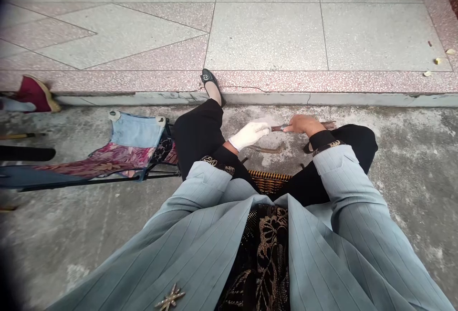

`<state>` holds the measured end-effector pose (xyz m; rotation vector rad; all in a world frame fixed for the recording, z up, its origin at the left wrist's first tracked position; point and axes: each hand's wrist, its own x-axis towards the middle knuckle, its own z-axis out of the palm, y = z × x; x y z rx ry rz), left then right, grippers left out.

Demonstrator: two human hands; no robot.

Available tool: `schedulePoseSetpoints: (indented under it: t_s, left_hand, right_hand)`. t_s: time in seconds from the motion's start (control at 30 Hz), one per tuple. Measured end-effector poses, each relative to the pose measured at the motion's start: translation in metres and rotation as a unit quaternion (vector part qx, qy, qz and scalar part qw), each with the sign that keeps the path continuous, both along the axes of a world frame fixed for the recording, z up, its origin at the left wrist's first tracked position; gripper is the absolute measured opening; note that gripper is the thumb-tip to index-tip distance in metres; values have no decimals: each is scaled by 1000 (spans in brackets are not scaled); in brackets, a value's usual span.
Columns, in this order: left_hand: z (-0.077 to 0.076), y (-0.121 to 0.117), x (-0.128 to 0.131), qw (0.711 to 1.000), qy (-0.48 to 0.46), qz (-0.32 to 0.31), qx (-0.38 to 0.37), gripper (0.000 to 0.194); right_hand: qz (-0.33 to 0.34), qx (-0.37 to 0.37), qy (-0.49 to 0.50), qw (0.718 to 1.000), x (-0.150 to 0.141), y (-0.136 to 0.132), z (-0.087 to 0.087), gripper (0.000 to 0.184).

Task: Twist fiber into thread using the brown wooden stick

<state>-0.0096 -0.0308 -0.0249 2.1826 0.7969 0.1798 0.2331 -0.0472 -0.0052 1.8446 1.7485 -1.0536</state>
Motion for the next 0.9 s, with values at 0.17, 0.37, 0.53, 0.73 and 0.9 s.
schedulePoseSetpoints:
  t_s: [0.17, 0.37, 0.53, 0.73, 0.9]
  left_hand:
    - [-1, 6, -3, 999, -22, 40, -6, 34]
    - [-7, 1, 1, 989, -73, 63, -113, 38]
    - [-8, -4, 4, 997, -27, 12, -75, 41]
    - [12, -13, -4, 994, 70, -11, 81, 38]
    - [38, -15, -10, 943, 196, -76, 259, 39]
  right_hand:
    - [40, -163, 276, 946, -1, -10, 9, 51]
    - [-107, 9, 465, 879, -6, -9, 22, 44]
    - [-263, 149, 420, 855, -6, 5, 28, 38]
    - [-167, 212, 148, 951, -12, 25, 30, 50]
    - [-17, 195, 11, 981, -30, 27, 27, 55]
